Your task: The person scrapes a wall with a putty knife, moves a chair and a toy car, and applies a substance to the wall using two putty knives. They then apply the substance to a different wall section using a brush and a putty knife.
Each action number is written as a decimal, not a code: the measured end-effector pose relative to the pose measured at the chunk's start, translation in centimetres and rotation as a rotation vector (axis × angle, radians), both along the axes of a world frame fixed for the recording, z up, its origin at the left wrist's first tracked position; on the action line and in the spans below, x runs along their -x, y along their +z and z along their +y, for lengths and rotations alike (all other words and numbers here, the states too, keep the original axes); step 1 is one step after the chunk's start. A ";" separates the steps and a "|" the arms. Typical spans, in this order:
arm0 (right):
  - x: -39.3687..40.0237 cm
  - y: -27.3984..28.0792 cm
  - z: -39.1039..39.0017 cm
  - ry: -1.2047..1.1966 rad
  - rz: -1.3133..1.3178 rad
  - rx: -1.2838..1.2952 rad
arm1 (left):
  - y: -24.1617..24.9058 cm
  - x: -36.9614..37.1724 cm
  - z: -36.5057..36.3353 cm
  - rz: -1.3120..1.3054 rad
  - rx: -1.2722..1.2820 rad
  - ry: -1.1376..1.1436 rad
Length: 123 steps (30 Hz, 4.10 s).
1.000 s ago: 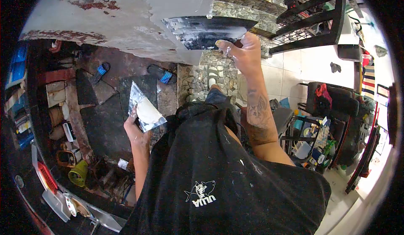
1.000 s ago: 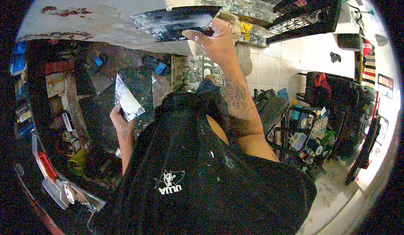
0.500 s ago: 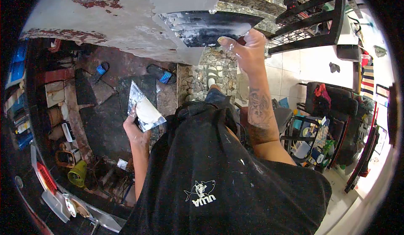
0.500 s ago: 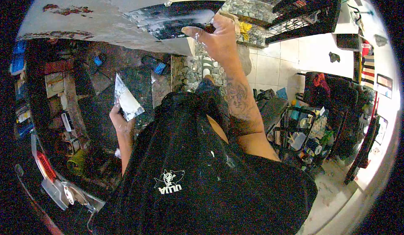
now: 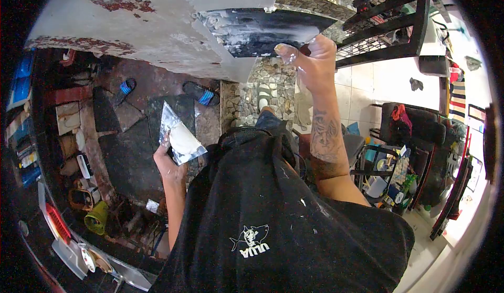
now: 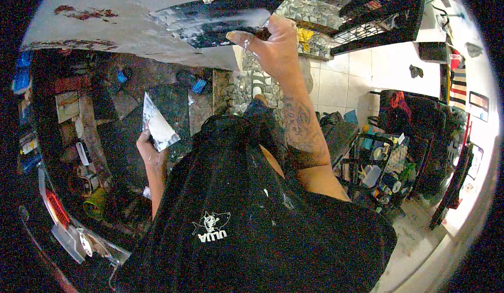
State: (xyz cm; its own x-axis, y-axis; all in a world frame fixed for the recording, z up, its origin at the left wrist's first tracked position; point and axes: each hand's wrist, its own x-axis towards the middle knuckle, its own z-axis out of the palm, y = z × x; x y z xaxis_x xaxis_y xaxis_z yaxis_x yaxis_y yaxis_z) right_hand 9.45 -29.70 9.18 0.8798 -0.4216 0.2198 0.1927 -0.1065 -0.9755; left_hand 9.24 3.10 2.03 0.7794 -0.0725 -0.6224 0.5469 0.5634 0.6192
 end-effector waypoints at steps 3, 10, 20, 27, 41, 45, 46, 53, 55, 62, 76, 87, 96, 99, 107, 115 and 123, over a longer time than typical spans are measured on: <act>0.1 0.4 0.0 -0.001 -0.005 0.010 | -0.7 0.2 0.6 -0.059 -0.071 -0.065; 0.1 1.1 0.3 0.011 -0.051 -0.041 | -1.2 -0.2 0.9 -0.020 0.019 -0.038; 0.2 1.9 0.3 -0.024 -0.065 -0.007 | -1.1 -0.3 0.9 -0.018 0.013 -0.028; 0.2 2.4 0.2 -0.007 -0.111 -0.007 | -0.5 -0.4 0.6 0.011 0.114 0.012; 4.7 0.7 2.3 0.200 -0.101 0.221 | 0.1 -0.1 0.2 -0.035 0.044 -0.026; 8.1 -5.4 4.1 0.117 0.163 0.296 | -0.8 -0.5 1.3 -0.006 0.100 -0.043; 9.2 -6.2 4.4 0.080 0.269 0.355 | -0.5 -0.5 1.3 -0.031 0.084 -0.056; 12.3 -8.3 6.2 -0.105 0.359 0.283 | 0.9 -0.5 0.1 -0.104 0.008 -0.206; 12.5 -6.5 6.0 -0.126 0.362 0.319 | 1.0 -0.5 0.3 -0.126 0.014 -0.239; 12.5 -3.2 5.1 -0.165 0.131 0.285 | 1.5 -0.2 -0.3 -0.159 0.123 -0.231; 12.8 -3.4 6.3 -0.155 0.212 0.499 | 5.2 2.0 -3.5 -0.483 -0.255 -0.252; 11.9 -4.2 4.2 -0.061 0.273 0.268 | 1.0 0.7 0.4 -0.238 -0.048 -0.208; 18.3 -0.8 -2.1 -0.339 0.119 -0.309 | 7.2 1.8 -1.5 -0.516 0.080 -0.260; 20.4 -3.1 -3.7 -0.373 -0.002 -0.329 | 11.7 4.0 -4.9 -0.671 0.054 -0.267; 21.9 -9.1 -2.3 -0.582 -0.286 -0.900 | 13.1 3.8 -8.9 -0.283 0.292 -0.558; 19.9 -13.6 -7.8 -0.558 -0.451 -1.310 | 11.4 6.2 -18.1 -0.022 0.393 -0.778; 20.0 -4.8 -12.9 -0.398 -0.240 -1.216 | 6.9 5.8 -25.8 0.132 0.398 -0.950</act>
State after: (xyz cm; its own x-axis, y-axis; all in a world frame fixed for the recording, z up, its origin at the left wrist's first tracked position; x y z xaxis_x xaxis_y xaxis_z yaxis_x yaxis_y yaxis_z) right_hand -10.51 -42.64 4.40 0.6415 -0.6817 -0.3518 0.5343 0.7261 -0.4327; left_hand 3.47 -22.75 8.91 0.2211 -0.8401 -0.4954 0.9225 0.0154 0.3858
